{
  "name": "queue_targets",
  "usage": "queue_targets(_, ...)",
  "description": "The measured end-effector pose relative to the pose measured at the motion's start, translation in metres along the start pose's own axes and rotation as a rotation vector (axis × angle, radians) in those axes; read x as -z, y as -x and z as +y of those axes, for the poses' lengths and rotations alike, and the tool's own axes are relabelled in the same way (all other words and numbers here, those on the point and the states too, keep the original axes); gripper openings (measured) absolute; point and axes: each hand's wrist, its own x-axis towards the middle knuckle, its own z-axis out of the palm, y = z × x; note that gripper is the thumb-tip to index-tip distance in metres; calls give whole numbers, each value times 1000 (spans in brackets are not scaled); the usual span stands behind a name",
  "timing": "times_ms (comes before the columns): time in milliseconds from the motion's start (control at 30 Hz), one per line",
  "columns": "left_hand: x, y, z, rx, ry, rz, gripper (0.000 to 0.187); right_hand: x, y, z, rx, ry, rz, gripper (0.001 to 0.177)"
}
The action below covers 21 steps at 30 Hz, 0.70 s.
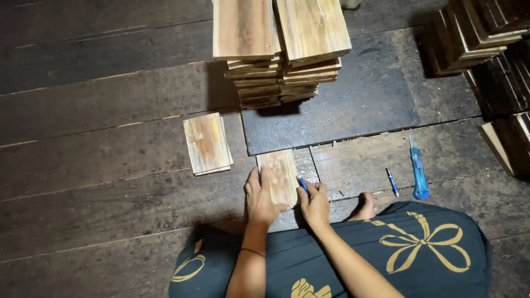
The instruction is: The person sits on the floor and uses a pen to mark lines on small rectangular wooden pieces. They pick up each piece from a stack, place it on the floor, draw lines on it, and then set it aside. The process is repeated for several pieces.
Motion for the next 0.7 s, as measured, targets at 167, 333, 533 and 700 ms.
queue_targets(167, 3, 8, 8, 4, -126, 3, 128, 22, -16, 6, -19, 137, 107, 39)
queue_targets(333, 1, 12, 7, -1, -141, 32, 124, 75, -21, -5, -78, 370, 91, 67)
queue_targets(533, 6, 11, -5, -37, -98, 6, 126, 74, -32, 6, -116, 399, 51, 68)
queue_targets(700, -11, 3, -40, -86, 202, 288, 84, 78, -15, -5, -128, 114, 75, 68)
